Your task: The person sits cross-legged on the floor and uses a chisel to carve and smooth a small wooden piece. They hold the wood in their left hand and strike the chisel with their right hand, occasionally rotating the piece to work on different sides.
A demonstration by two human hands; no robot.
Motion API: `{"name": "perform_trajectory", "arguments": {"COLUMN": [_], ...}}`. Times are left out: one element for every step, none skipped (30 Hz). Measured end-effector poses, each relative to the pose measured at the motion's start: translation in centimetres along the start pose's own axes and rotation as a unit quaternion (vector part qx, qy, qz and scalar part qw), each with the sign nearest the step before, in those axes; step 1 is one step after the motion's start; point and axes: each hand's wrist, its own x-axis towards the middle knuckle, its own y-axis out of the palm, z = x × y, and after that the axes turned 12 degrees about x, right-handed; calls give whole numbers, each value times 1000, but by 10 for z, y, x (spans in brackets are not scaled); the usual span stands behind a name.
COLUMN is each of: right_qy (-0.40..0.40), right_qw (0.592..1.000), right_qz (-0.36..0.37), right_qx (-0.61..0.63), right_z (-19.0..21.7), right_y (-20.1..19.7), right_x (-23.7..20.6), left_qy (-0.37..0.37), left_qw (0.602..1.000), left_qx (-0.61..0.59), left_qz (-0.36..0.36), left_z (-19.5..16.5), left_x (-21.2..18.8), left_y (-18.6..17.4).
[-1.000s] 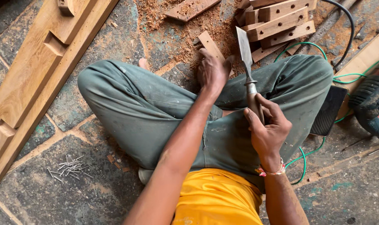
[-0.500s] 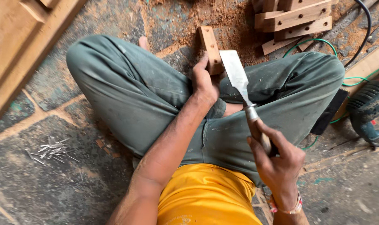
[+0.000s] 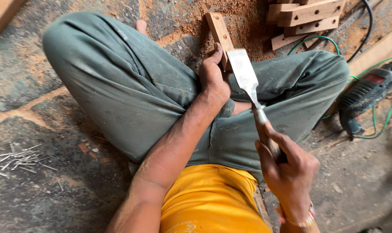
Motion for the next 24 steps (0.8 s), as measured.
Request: {"name": "perform_trajectory", "arguments": {"right_qy": [-13,-6,-3,-1,-3,-3,-2,4,9,12,6,-3,-12,-12,-10,-7,-5,-4,-4,-4,-4,-2,-8,-13], "right_qw": [1000,1000,1000,1000,1000,1000,1000,1000,999,999,998,998,997,998,998,998,998,997,997,997,997,996,996,995], "right_qz": [0,-2,-3,-3,4,10,12,12,10,10,8,8,11,15,17,18,18,17,17,17,19,21,23,23], "right_qx": [4,-3,-8,-13,-14,-15,-16,-27,-38,-48,-56,-64,-72,-67,-63,-59,-65,-70,-75,-76,-78,-82,-91,-100], "right_z": [4,10,14,17,20,21,22,22,22,22,21,21,21,21,22,22,22,21,21,21,20,19,19,19], "right_y": [5,4,4,5,4,4,3,3,2,1,2,0,0,-1,-3,-3,-5,-5,-6,-6,-6,-5,-4,-3], "right_x": [3,1,1,2,2,3,3,3,3,3,3,2,1,-1,-3,-4,-5,-6,-6,-7,-7,-7,-6,-5], "left_qy": [-9,-2,9,21,25,27,29,26,24,25,27,32,36,22,5,-12,-6,3,12,12,11,9,2,-5], "left_qw": [1000,1000,999,998,998,998,998,997,997,996,995,995,995,997,999,1000,1000,999,999,999,999,1000,1000,999], "left_qx": [14,-10,-35,-61,-61,-59,-54,-64,-75,-86,-87,-90,-94,-69,-42,-14,-23,-32,-42,-33,-25,-18,-27,-35], "left_qz": [-24,-7,9,23,16,10,7,14,22,29,30,28,24,9,-5,-17,-9,0,9,13,17,19,15,11], "left_z": [-3,-4,-6,-7,-8,-8,-8,-8,-8,-9,-9,-9,-10,-10,-11,-11,-11,-11,-10,-11,-11,-11,-11,-11], "left_x": [-1,-2,-3,-3,-4,-5,-5,-6,-7,-7,-7,-8,-8,-8,-8,-8,-9,-10,-10,-11,-11,-12,-12,-12], "left_y": [-1,-2,-2,-3,-4,-5,-6,-6,-7,-8,-8,-9,-9,-10,-10,-10,-11,-11,-12,-12,-12,-13,-13,-13]}}
